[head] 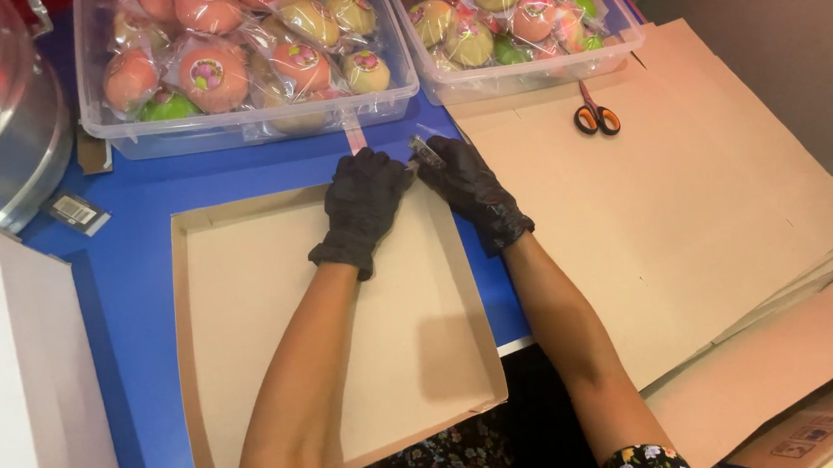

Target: Assembling a cardboard pastry box by folding the sides and stapling the corners to secure them.

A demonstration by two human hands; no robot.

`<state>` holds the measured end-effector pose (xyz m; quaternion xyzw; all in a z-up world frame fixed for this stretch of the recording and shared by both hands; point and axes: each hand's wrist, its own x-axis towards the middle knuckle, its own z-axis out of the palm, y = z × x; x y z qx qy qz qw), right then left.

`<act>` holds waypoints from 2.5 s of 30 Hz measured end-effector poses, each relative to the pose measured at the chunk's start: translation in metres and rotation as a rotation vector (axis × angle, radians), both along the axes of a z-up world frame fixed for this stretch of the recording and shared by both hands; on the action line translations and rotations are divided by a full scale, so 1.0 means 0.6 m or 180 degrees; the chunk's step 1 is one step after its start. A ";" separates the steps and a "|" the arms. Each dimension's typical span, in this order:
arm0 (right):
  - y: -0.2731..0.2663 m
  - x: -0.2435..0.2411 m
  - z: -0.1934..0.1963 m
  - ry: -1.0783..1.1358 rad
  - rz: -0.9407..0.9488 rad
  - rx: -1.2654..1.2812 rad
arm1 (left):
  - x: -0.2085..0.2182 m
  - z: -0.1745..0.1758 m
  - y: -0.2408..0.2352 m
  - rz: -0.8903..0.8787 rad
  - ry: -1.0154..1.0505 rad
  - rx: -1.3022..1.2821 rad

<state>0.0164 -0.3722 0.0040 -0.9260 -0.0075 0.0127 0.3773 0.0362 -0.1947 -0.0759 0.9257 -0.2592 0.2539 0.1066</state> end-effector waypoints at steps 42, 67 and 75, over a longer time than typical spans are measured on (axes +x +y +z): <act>0.070 -0.038 -0.006 -0.1198 0.0898 0.2007 | -0.050 0.194 0.094 0.0114 0.2998 -0.1588; 0.080 -0.044 0.047 -0.0439 0.1376 -0.1752 | -0.072 0.167 0.244 0.1676 0.2710 -0.1668; 0.113 -0.022 -0.026 0.0267 0.0661 -0.0833 | -0.089 0.079 0.238 0.1219 0.2148 -0.2998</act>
